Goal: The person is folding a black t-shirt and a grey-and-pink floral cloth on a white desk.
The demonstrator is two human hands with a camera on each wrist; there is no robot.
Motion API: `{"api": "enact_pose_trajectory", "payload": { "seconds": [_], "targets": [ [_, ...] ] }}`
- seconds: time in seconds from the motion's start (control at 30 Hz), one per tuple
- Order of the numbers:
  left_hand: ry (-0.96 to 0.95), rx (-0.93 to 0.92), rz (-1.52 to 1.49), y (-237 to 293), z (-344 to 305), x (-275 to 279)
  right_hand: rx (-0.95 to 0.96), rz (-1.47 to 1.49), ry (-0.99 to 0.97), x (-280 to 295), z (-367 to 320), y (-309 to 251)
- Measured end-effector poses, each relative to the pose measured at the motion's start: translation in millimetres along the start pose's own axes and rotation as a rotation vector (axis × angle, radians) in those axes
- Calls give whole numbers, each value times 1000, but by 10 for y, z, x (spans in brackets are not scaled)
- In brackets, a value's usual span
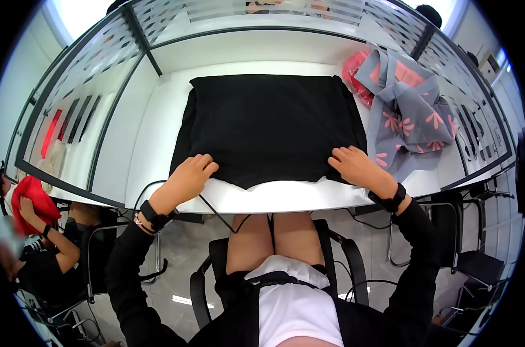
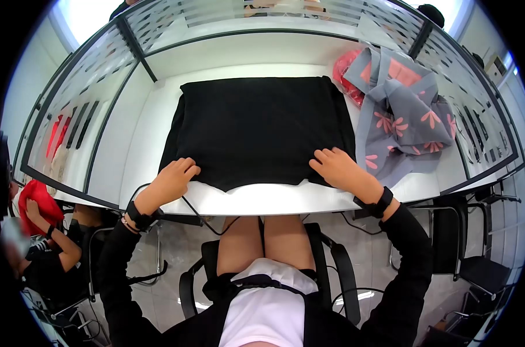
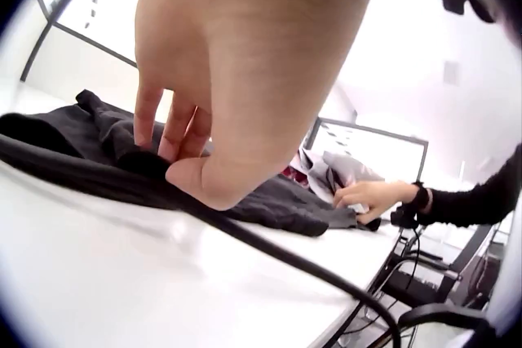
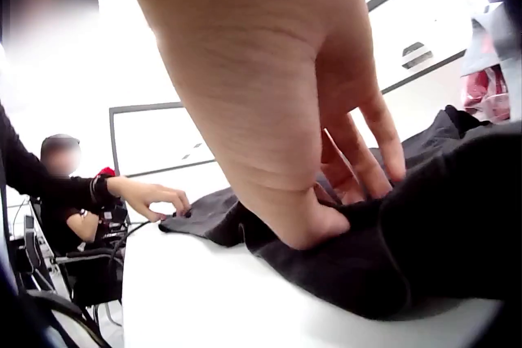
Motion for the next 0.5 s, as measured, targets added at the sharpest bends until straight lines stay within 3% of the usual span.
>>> {"api": "enact_pose_trajectory", "payload": {
  "seconds": [0.1, 0.2, 0.3, 0.4, 0.5],
  "targets": [
    [-111, 135, -129, -93, -31, 198, -76, 144, 3, 57, -85, 50],
    [-16, 329, -165, -282, -39, 271, -94, 255, 16, 225, -86, 19],
    [75, 229, 48, -523, -99, 133, -75, 299, 38, 291, -2, -153],
    [-65, 274, -39, -583, -138, 36, -119, 315, -7, 185, 13, -307],
    [-90, 295, 11, -490, -177, 20, -176, 292, -90, 199, 70, -365]
  ]
}}
Point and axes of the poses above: each hand's wrist, its own z-axis towards the middle knuckle, its own x-axis out of the back of the hand, y = z × x, the point moved 1 cm from there along z, towards the middle knuckle, and after that the axes turned 3 degrees about -z, right-handed, at the moved point
